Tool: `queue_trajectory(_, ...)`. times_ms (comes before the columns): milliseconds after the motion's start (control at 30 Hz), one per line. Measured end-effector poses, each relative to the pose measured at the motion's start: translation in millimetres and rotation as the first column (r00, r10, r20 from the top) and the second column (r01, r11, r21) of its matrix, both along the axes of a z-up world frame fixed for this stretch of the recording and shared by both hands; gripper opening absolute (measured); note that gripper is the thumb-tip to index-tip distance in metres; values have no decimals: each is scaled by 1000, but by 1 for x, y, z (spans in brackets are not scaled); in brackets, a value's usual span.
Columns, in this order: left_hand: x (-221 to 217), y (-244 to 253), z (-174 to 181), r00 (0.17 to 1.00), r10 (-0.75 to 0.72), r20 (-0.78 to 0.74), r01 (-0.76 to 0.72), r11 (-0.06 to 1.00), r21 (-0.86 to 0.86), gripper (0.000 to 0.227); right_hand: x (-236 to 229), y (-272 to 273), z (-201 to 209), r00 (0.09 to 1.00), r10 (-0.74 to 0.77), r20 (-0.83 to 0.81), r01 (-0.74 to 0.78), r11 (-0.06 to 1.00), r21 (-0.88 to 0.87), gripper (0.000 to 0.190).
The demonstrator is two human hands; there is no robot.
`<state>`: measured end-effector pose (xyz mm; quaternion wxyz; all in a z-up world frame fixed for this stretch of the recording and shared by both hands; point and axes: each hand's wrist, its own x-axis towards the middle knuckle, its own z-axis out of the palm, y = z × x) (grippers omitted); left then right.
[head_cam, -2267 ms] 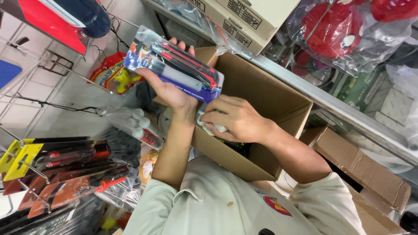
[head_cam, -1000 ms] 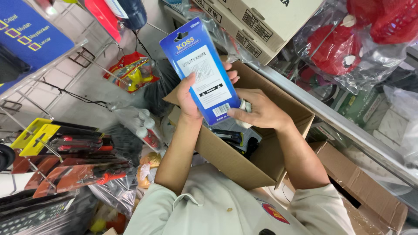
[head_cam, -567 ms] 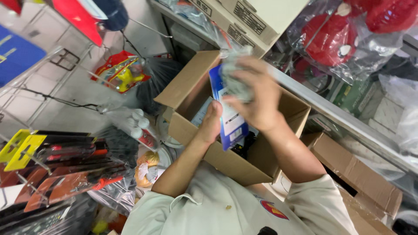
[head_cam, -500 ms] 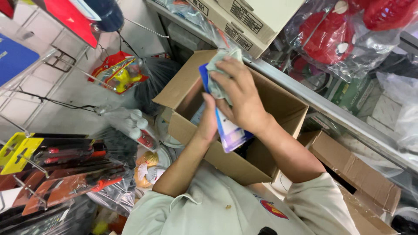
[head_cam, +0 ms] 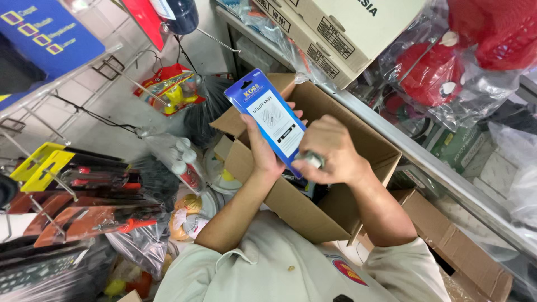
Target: The person cleans a packaged soldering iron and a utility knife using a small cloth before placing them into a cardboard box.
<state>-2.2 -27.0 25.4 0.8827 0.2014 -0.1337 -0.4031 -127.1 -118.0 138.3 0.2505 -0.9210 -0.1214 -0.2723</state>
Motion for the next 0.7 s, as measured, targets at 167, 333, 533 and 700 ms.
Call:
queue_trajectory(167,-20,4,15,954,147,261,-124,987,-103,97,-8,1,19,979,-187,83,193,979,-66,72)
queue_trajectory(333,-34,22,53,568,277,775,-366,928,-63,103,-26,14,39,993,-84,89,85,996,-11,88)
queue_trajectory(533,-56,62,101,519,139,843,-270,963,8,95,-66,-6,54,1000,9,-28,-4,987,163,46)
queue_trajectory(700,-87,108,95,414,218,884,-429,903,-22,97,-65,3,53,966,258,-32,-249,953,170,45)
